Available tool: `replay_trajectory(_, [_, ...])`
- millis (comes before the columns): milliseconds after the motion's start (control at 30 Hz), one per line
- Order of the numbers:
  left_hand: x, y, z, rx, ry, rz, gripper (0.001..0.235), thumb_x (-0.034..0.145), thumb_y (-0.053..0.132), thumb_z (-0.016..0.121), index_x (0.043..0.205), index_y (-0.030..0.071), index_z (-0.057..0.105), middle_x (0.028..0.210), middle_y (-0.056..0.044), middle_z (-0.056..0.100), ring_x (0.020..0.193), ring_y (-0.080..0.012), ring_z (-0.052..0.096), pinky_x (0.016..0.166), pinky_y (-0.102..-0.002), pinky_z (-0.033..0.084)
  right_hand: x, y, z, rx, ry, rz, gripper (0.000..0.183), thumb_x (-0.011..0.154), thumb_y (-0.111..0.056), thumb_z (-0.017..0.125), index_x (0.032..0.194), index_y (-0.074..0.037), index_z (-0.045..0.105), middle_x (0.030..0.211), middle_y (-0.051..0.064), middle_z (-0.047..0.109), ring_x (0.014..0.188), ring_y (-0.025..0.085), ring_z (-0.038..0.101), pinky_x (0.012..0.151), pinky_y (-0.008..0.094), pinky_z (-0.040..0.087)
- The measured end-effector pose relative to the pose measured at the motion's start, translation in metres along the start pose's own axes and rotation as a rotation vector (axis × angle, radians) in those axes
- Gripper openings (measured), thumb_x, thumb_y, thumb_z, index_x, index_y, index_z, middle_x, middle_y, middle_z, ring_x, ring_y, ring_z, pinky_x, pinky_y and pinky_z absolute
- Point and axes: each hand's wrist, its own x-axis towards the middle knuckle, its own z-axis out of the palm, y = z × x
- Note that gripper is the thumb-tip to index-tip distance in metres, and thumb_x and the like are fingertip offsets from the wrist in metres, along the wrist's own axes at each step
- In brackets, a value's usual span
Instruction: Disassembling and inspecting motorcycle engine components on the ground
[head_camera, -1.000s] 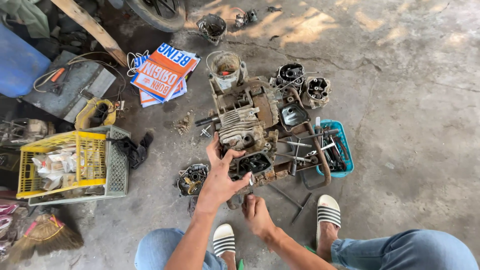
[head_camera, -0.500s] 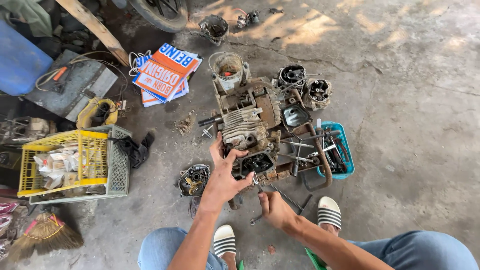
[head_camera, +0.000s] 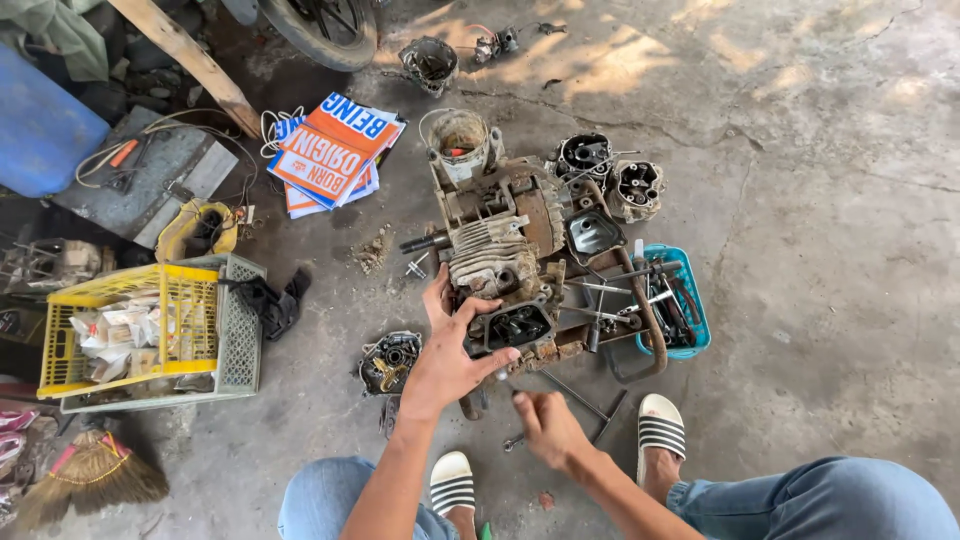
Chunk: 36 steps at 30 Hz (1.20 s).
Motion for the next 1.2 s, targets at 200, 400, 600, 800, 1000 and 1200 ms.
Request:
replay_trajectory(200, [0.004,-0.004,-0.002,-0.061,0.007,0.08,0.061,0.073,0.047,0.085,0.122,0.015,0.067,0.164,-0.027,0.012,0.153,-0.0504,0.012,0.122,-0.055,0.02,0.001,0.056,0.03,0.662,0.188,-0.123,0.052,0.111,-0.035,0.033,0.067,-0.01,0.045,0.06,-0.001,0.041,0.052,0.011,0.031,0.046,0.029,0.025])
replay_trajectory(400, [0.001,0.005,0.031,-0.039,0.172,-0.026,0.075,0.053,0.041,0.098,0.111,0.01,0.062,0.163,-0.028,0.008,0.15,-0.0537,0.022,0.118,-0.052,0.034,-0.003,0.025,0.028,0.712,0.195,0.027,0.057,0.108,-0.054,0.034,0.068,-0.013,0.041,0.059,-0.002,0.036,0.046,0.009,0.028,0.041,0.028,0.021])
replay_trajectory(600, [0.004,0.01,0.04,0.054,0.271,-0.111,0.077,0.047,0.03,0.103,0.103,0.011,0.054,0.164,-0.026,0.013,0.14,-0.0494,0.041,0.104,-0.049,0.05,0.007,0.007,0.045,0.765,0.195,-0.008,0.06,0.106,-0.059,0.032,0.072,-0.011,0.044,0.054,-0.002,0.034,0.043,0.01,0.028,0.039,0.028,0.022])
replay_trajectory(800, [0.005,0.013,0.045,0.15,0.274,-0.162,0.069,0.056,0.031,0.1,0.101,0.012,0.051,0.166,-0.026,0.013,0.135,-0.0467,0.049,0.089,-0.046,0.059,0.034,0.068,0.017,0.757,0.2,-0.094,0.062,0.106,-0.053,0.037,0.074,-0.002,0.052,0.063,0.005,0.045,0.054,0.015,0.038,0.048,0.03,0.033])
replay_trajectory(1000, [0.005,0.011,0.044,0.015,0.296,-0.058,0.065,0.06,0.018,0.099,0.102,0.007,0.05,0.165,-0.032,0.01,0.146,-0.056,0.029,0.109,-0.049,0.045,0.025,0.046,0.004,0.47,0.138,-0.202,0.059,0.108,-0.047,0.034,0.064,-0.009,0.04,0.055,-0.001,0.035,0.048,0.011,0.027,0.044,0.029,0.025])
replay_trajectory(1200, [0.002,0.002,0.045,0.035,0.286,0.041,0.067,0.065,0.03,0.096,0.107,0.003,0.051,0.163,-0.036,0.008,0.149,-0.0589,0.018,0.115,-0.061,0.032,0.013,0.031,-0.01,0.284,0.075,-0.075,0.054,0.109,-0.039,0.033,0.066,-0.007,0.042,0.057,0.001,0.04,0.052,0.012,0.03,0.045,0.031,0.028])
